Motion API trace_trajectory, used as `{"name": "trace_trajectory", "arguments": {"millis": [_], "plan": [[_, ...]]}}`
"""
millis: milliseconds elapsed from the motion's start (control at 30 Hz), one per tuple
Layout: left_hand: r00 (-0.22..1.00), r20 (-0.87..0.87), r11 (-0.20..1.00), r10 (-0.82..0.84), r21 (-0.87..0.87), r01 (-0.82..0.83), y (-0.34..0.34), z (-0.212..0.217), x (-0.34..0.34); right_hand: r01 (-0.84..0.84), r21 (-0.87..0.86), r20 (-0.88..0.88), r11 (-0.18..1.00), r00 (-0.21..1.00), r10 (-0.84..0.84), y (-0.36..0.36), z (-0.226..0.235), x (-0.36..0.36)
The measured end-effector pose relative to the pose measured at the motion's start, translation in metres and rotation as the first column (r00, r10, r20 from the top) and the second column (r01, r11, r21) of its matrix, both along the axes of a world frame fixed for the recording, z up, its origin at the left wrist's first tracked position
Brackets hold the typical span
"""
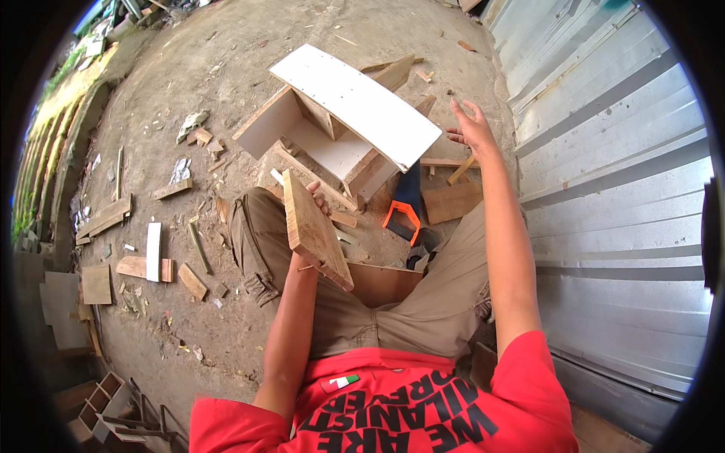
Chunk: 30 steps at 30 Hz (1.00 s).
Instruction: The person sits on the ground and assembles a wooden structure by fitting together pre-cut wooden pieces. They align and press the pieces into place to form a box-like frame with internal dividers.
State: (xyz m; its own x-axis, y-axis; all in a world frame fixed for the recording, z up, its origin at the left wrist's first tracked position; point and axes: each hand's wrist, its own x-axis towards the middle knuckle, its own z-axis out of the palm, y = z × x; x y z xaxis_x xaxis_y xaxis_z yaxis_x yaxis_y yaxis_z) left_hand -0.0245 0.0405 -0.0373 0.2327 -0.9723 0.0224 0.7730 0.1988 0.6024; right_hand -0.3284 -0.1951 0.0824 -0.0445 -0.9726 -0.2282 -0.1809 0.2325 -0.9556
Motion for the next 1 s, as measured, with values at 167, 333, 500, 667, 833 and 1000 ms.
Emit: {"name": "trace_trajectory", "arguments": {"millis": [167, 333, 500, 667, 833, 1000], "plan": [[0.978, -0.129, 0.982, -0.165, 0.076, 0.176, 0.010, -0.013, -0.023, -0.084, 0.031, -0.048, 0.996, 0.995, 0.085, -0.046, -0.036, 0.030], [0.993, 0.113, 0.954, -0.019, 0.301, -0.016, 0.010, -0.011, -0.049, -0.120, 0.112, -0.200, 0.986, 0.970, 0.141, -0.058, -0.054, 0.050], [0.993, 0.108, 0.970, -0.041, 0.243, 0.014, 0.008, -0.002, -0.054, -0.103, 0.027, -0.230, 0.994, 0.967, 0.106, -0.056, -0.053, 0.048], [0.991, 0.073, 0.975, -0.109, 0.200, 0.093, -0.010, 0.003, -0.063, -0.067, -0.023, -0.217, 0.997, 0.974, 0.061, -0.079, -0.065, 0.034], [0.977, 0.156, 0.966, -0.146, 0.234, 0.107, -0.025, 0.011, -0.080, 0.020, -0.111, -0.151, 0.994, 0.988, -0.037, -0.099, -0.079, 0.031], [0.981, 0.141, 0.964, -0.133, 0.250, 0.095, -0.040, 0.032, -0.099, 0.040, -0.197, -0.123, 0.980, 0.990, -0.065, -0.112, -0.087, 0.019]]}}
